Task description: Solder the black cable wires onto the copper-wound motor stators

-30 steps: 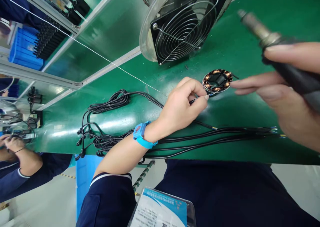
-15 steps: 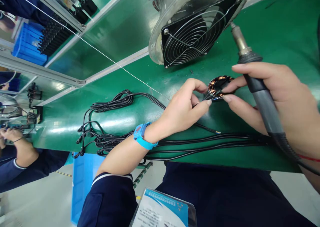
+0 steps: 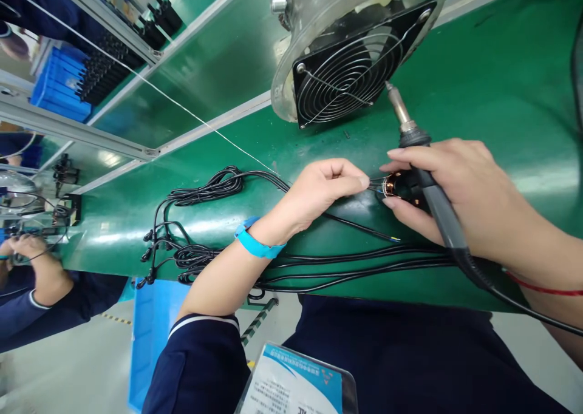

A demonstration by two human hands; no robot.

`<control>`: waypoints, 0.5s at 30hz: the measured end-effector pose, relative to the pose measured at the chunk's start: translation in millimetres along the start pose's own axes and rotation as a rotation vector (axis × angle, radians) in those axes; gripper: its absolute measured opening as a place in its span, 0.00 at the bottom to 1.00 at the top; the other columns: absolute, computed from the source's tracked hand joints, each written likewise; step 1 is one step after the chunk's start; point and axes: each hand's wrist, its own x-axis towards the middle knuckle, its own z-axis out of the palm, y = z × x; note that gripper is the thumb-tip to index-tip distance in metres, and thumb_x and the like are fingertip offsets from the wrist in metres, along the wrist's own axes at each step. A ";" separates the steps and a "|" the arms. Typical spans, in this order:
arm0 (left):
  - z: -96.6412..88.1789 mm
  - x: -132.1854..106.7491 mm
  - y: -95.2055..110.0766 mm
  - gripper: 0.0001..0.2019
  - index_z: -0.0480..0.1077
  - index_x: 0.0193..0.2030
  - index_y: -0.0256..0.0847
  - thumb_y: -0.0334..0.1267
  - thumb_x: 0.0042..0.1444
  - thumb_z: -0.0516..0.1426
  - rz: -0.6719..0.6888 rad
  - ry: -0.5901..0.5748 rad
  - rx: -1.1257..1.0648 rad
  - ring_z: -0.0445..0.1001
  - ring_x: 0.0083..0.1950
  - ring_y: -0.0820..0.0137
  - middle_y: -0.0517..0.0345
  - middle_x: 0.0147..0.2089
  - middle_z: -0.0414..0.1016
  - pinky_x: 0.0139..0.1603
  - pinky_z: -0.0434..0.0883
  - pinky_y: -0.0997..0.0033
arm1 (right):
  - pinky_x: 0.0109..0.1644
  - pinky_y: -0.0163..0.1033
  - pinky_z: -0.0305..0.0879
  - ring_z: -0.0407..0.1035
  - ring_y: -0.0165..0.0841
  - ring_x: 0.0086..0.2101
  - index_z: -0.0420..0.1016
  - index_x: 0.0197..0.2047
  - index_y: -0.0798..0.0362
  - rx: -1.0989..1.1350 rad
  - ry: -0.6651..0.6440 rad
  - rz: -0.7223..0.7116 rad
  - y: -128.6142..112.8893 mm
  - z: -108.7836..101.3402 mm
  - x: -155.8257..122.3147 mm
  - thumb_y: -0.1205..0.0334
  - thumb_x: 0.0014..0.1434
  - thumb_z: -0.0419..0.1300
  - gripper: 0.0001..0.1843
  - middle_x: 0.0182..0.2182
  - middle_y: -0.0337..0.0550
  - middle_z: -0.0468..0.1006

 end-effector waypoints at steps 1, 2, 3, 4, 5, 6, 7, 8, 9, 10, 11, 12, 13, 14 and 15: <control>0.7 0.8 -1.5 0.11 0.69 0.24 0.35 0.38 0.45 0.66 0.009 -0.010 0.003 0.60 0.25 0.83 0.66 0.22 0.66 0.28 0.59 0.79 | 0.46 0.47 0.62 0.67 0.39 0.42 0.61 0.57 0.53 0.018 0.000 -0.002 -0.3 -0.8 -0.9 0.51 0.64 0.53 0.23 0.43 0.46 0.75; 1.6 1.9 -3.0 0.13 0.70 0.25 0.35 0.40 0.43 0.67 0.014 -0.013 0.009 0.61 0.26 0.82 0.65 0.23 0.68 0.29 0.60 0.78 | 0.46 0.46 0.62 0.67 0.39 0.42 0.61 0.58 0.53 0.038 0.003 -0.004 -0.5 -1.6 -1.3 0.51 0.63 0.54 0.23 0.44 0.46 0.75; 2.7 3.0 -4.5 0.14 0.71 0.26 0.35 0.42 0.41 0.68 0.016 -0.014 0.017 0.63 0.27 0.81 0.64 0.24 0.69 0.31 0.61 0.78 | 0.45 0.46 0.61 0.66 0.39 0.42 0.61 0.58 0.52 0.056 0.011 -0.007 -0.8 -2.1 -1.3 0.51 0.63 0.55 0.24 0.44 0.46 0.75; 3.8 4.1 -5.9 0.16 0.71 0.26 0.35 0.44 0.40 0.69 0.018 -0.015 0.023 0.64 0.28 0.81 0.63 0.25 0.71 0.32 0.62 0.77 | 0.43 0.45 0.61 0.66 0.38 0.41 0.61 0.58 0.52 0.071 0.021 -0.007 -1.1 -2.5 -0.9 0.51 0.63 0.56 0.24 0.43 0.45 0.76; 4.8 5.1 -7.0 0.17 0.72 0.27 0.35 0.46 0.39 0.69 0.020 -0.020 0.026 0.65 0.29 0.80 0.63 0.26 0.72 0.33 0.63 0.76 | 0.42 0.44 0.61 0.66 0.38 0.40 0.61 0.58 0.51 0.078 0.030 -0.005 -1.7 -2.6 -0.3 0.52 0.63 0.56 0.23 0.42 0.44 0.76; 5.6 5.7 -7.7 0.18 0.72 0.28 0.34 0.47 0.39 0.69 0.021 -0.029 0.028 0.66 0.30 0.80 0.62 0.27 0.73 0.35 0.64 0.76 | 0.41 0.44 0.61 0.65 0.38 0.39 0.61 0.58 0.51 0.079 0.039 -0.002 -2.5 -2.6 0.5 0.52 0.63 0.55 0.22 0.41 0.43 0.76; 5.8 5.9 -8.0 0.19 0.72 0.28 0.35 0.48 0.39 0.69 0.020 -0.042 0.029 0.67 0.31 0.80 0.62 0.28 0.73 0.36 0.64 0.76 | 0.40 0.44 0.61 0.65 0.38 0.39 0.62 0.58 0.50 0.076 0.047 0.002 -3.5 -2.4 1.3 0.53 0.64 0.54 0.22 0.40 0.43 0.76; 5.5 5.6 -7.7 0.19 0.72 0.28 0.35 0.49 0.40 0.69 0.013 -0.054 0.032 0.67 0.30 0.80 0.62 0.28 0.73 0.35 0.64 0.76 | 0.40 0.44 0.61 0.65 0.38 0.38 0.62 0.58 0.50 0.072 0.052 0.004 -4.5 -2.1 2.1 0.53 0.64 0.53 0.21 0.40 0.42 0.76; 4.7 4.8 -6.9 0.19 0.72 0.28 0.35 0.50 0.42 0.68 0.004 -0.062 0.037 0.65 0.29 0.81 0.63 0.26 0.71 0.34 0.63 0.77 | 0.40 0.44 0.61 0.66 0.38 0.38 0.62 0.57 0.50 0.069 0.057 0.008 -5.5 -2.0 2.7 0.54 0.64 0.53 0.20 0.40 0.42 0.76; 3.4 3.7 -5.6 0.18 0.71 0.28 0.35 0.50 0.45 0.66 -0.008 -0.068 0.042 0.63 0.27 0.81 0.64 0.24 0.68 0.32 0.62 0.78 | 0.40 0.44 0.61 0.66 0.38 0.38 0.62 0.57 0.50 0.064 0.068 0.008 -6.5 -2.0 3.1 0.55 0.65 0.53 0.19 0.39 0.41 0.76; 1.9 2.5 -4.1 0.16 0.71 0.29 0.36 0.49 0.48 0.64 -0.020 -0.076 0.049 0.61 0.25 0.82 0.66 0.22 0.65 0.29 0.59 0.78 | 0.40 0.44 0.61 0.66 0.37 0.38 0.62 0.57 0.50 0.058 0.078 0.003 -7.5 -2.3 3.4 0.56 0.65 0.53 0.19 0.39 0.41 0.76; 0.4 1.5 -2.4 0.14 0.71 0.29 0.36 0.47 0.52 0.62 -0.027 -0.088 0.058 0.58 0.23 0.82 0.67 0.20 0.62 0.27 0.57 0.78 | 0.40 0.43 0.61 0.66 0.37 0.37 0.62 0.56 0.51 0.052 0.090 -0.002 -8.4 -2.7 3.5 0.57 0.64 0.54 0.18 0.38 0.41 0.76; -0.8 0.8 -1.1 0.12 0.71 0.30 0.36 0.45 0.54 0.60 -0.026 -0.108 0.069 0.57 0.23 0.82 0.67 0.20 0.60 0.26 0.55 0.78 | 0.40 0.43 0.61 0.67 0.36 0.36 0.63 0.55 0.51 0.046 0.105 -0.009 -9.3 -3.2 3.5 0.59 0.64 0.54 0.17 0.36 0.40 0.76; -1.3 0.6 -0.2 0.10 0.71 0.31 0.36 0.42 0.55 0.59 -0.018 -0.140 0.086 0.57 0.23 0.82 0.67 0.20 0.61 0.25 0.55 0.78 | 0.39 0.42 0.61 0.67 0.35 0.36 0.63 0.54 0.52 0.044 0.124 -0.012 -10.3 -3.7 3.4 0.61 0.64 0.55 0.16 0.35 0.40 0.76; -0.9 0.9 0.0 0.08 0.71 0.32 0.35 0.39 0.56 0.58 -0.006 -0.181 0.111 0.59 0.24 0.82 0.66 0.22 0.63 0.26 0.56 0.78 | 0.39 0.41 0.62 0.67 0.34 0.35 0.64 0.54 0.53 0.048 0.146 -0.003 -11.5 -3.9 3.4 0.62 0.63 0.56 0.16 0.34 0.40 0.76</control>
